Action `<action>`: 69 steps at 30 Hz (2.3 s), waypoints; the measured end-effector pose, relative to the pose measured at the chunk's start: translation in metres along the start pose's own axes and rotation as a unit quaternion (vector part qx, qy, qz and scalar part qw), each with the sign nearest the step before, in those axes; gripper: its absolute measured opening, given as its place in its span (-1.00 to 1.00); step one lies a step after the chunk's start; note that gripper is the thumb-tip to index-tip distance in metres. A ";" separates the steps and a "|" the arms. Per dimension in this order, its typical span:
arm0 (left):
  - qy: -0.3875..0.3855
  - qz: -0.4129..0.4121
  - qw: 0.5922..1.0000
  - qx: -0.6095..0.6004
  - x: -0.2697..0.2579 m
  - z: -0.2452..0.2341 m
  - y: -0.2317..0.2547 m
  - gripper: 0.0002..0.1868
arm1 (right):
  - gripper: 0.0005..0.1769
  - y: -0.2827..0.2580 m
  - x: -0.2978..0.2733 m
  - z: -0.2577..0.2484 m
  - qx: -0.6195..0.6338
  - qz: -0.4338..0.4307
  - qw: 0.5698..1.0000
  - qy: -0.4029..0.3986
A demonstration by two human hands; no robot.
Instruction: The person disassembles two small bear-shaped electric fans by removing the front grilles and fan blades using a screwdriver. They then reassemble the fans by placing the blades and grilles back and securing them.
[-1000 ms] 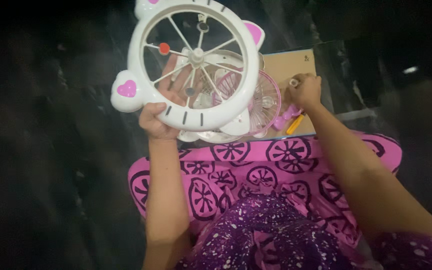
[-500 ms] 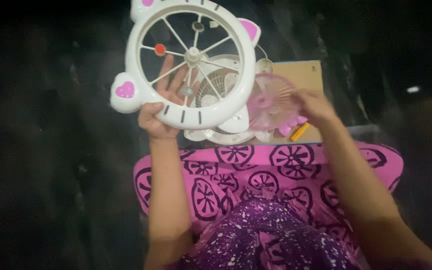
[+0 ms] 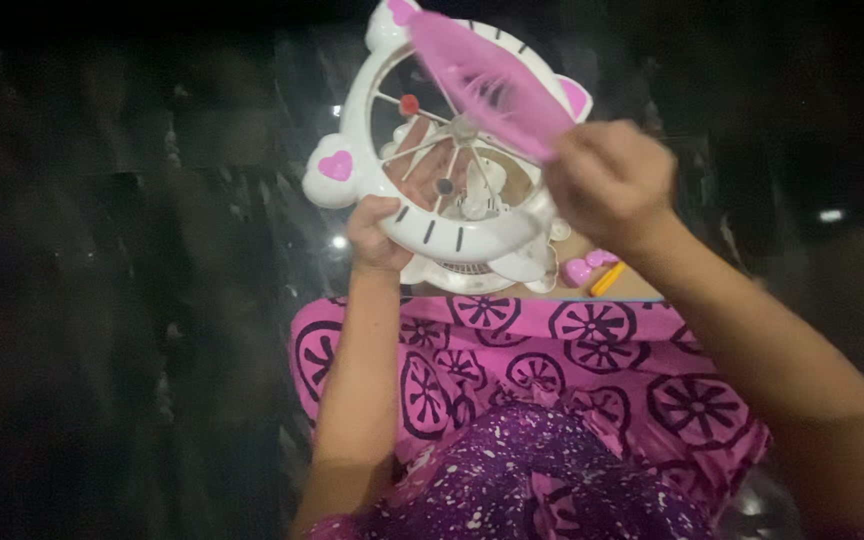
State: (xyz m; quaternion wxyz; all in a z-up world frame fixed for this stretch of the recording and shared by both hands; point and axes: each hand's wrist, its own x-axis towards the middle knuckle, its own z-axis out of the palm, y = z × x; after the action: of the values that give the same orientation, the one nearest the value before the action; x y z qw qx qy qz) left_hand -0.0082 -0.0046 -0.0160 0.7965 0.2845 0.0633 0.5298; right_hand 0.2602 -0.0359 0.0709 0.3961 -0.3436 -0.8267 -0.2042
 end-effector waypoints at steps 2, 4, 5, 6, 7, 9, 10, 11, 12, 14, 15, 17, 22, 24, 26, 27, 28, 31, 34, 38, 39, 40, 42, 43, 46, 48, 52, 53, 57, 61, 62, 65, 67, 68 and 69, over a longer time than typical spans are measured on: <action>0.004 -0.016 0.999 -0.042 0.000 -0.010 -0.005 0.00 | -0.76 -0.010 0.009 0.007 0.013 -0.044 0.998 -0.040; 0.028 -0.009 0.998 -0.059 -0.002 -0.023 -0.011 -0.11 | -0.71 -0.020 0.010 0.008 0.019 -0.079 0.994 -0.071; 0.053 0.005 0.997 -0.054 -0.006 -0.029 -0.014 -0.16 | -0.71 -0.023 0.010 0.007 0.027 -0.082 0.993 -0.079; 0.077 0.018 0.996 -0.049 -0.009 -0.035 -0.016 -0.22 | -0.71 -0.025 0.009 0.006 0.035 -0.086 0.992 -0.087; 0.086 0.014 0.995 -0.053 -0.010 -0.042 -0.018 -0.22 | -0.71 -0.027 0.008 0.005 0.042 -0.088 0.991 -0.095; 0.104 0.006 0.993 -0.060 -0.010 -0.052 -0.022 -0.23 | -0.71 -0.028 0.005 0.003 0.043 -0.071 0.991 -0.102; 0.088 0.010 0.994 -0.067 -0.009 -0.056 -0.024 -0.28 | -0.72 -0.027 0.004 0.002 0.044 -0.062 0.991 -0.106; 0.072 0.012 0.995 -0.074 -0.009 -0.058 -0.025 -0.32 | -0.70 -0.026 0.003 0.002 0.050 -0.069 0.991 -0.107; 0.056 0.015 0.995 -0.081 -0.010 -0.059 -0.025 -0.37 | -0.69 -0.026 0.002 0.002 0.056 -0.076 0.990 -0.108; 0.092 0.008 0.993 -0.072 -0.011 -0.060 -0.025 -0.31 | -0.66 -0.026 0.000 0.004 0.069 -0.084 0.988 -0.110; 0.110 0.005 0.992 -0.067 -0.010 -0.060 -0.025 -0.28 | -0.65 -0.026 -0.001 0.004 0.077 -0.085 0.987 -0.111; 0.094 0.002 0.993 -0.072 -0.010 -0.060 -0.024 -0.29 | -0.66 -0.025 -0.003 0.006 0.103 -0.047 0.988 -0.103; 0.084 -0.008 0.994 -0.066 -0.009 -0.063 -0.029 -0.31 | -0.57 -0.008 0.004 0.015 0.103 0.138 0.980 -0.096; 0.100 -0.010 0.993 -0.064 -0.009 -0.062 -0.030 -0.30 | -0.56 -0.003 0.014 0.024 0.125 0.172 0.971 -0.111; 0.105 -0.011 0.993 -0.060 -0.012 -0.065 -0.033 -0.30 | -0.55 -0.005 0.018 0.030 0.141 0.191 0.964 -0.122; 0.108 -0.011 0.992 -0.059 -0.013 -0.067 -0.035 -0.30 | -0.54 -0.006 0.020 0.032 0.148 0.196 0.961 -0.128; 0.109 -0.012 0.992 -0.056 -0.013 -0.070 -0.036 -0.31 | -0.54 -0.007 0.021 0.033 0.154 0.200 0.958 -0.134; 0.114 -0.012 0.992 -0.050 -0.015 -0.088 -0.042 -0.34 | -0.55 -0.005 0.015 0.035 0.159 0.191 0.960 -0.128; 0.096 -0.006 0.994 -0.047 -0.018 -0.108 -0.044 -0.43 | -0.64 0.017 -0.010 0.043 0.195 0.191 0.959 -0.082; 0.104 0.013 0.993 -0.052 -0.023 -0.106 -0.040 -0.54 | -0.81 0.084 -0.099 0.054 0.326 0.409 0.852 0.034; 0.120 0.022 0.991 -0.048 -0.022 -0.099 -0.036 -0.51 | -0.82 0.102 -0.126 0.056 0.300 0.438 0.847 0.018; 0.138 0.016 0.989 -0.042 -0.019 -0.090 -0.032 -0.46 | -0.82 0.116 -0.156 0.060 0.274 0.466 0.841 0.001; 0.179 0.014 0.983 -0.033 -0.019 -0.070 -0.026 -0.35 | -0.79 0.130 -0.212 0.073 0.268 0.541 0.797 -0.024; 0.182 0.015 0.983 -0.030 -0.018 -0.061 -0.024 -0.35 | -0.76 0.132 -0.236 0.078 0.219 0.576 0.784 -0.074; 0.183 0.016 0.982 -0.030 -0.015 -0.048 -0.022 -0.35 | -0.75 0.124 -0.281 0.096 0.067 0.519 0.836 -0.163; 0.165 0.018 0.985 -0.039 -0.015 -0.051 -0.023 -0.37 | -0.62 0.117 -0.285 0.103 0.044 0.522 0.829 -0.198; 0.179 -0.014 0.983 -0.035 -0.016 -0.066 -0.030 -0.39 | -0.40 0.103 -0.257 0.099 0.014 0.550 0.792 -0.265; 0.178 -0.020 0.983 -0.032 -0.017 -0.069 -0.032 -0.40 | -0.46 0.101 -0.250 0.100 0.012 0.542 0.795 -0.274; 0.169 -0.059 0.983 -0.034 -0.016 -0.070 -0.033 -0.34 | -0.66 0.097 -0.252 0.096 0.011 0.539 0.788 -0.297; 0.172 -0.063 0.982 -0.056 -0.014 -0.065 -0.035 -0.32 | -0.76 0.106 -0.263 0.095 -0.018 0.550 0.782 -0.292; 0.166 -0.056 0.983 -0.052 -0.014 -0.065 -0.036 -0.30 | -0.76 0.111 -0.260 0.091 0.000 0.561 0.783 -0.269; 0.139 -0.050 0.988 -0.049 -0.014 -0.060 -0.034 -0.28 | -0.76 0.118 -0.226 0.067 0.071 0.598 0.780 -0.173; 0.128 -0.049 0.989 -0.056 -0.014 -0.057 -0.034 -0.28 | -0.77 0.113 -0.184 0.048 0.163 0.619 0.765 -0.073; 0.129 -0.049 0.988 -0.062 -0.014 -0.054 -0.033 -0.28 | -0.79 0.108 -0.157 0.039 0.221 0.626 0.748 -0.024; 0.130 -0.050 0.988 -0.068 -0.014 -0.053 -0.032 -0.27 | -0.80 0.098 -0.133 0.028 0.261 0.593 0.761 -0.027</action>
State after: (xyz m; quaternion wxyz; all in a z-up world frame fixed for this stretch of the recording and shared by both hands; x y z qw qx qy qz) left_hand -0.0094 -0.0058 -0.0795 0.8242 0.1551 0.1442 0.5251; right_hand 0.3768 -0.0060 -0.0451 0.4901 -0.6540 -0.4896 0.3042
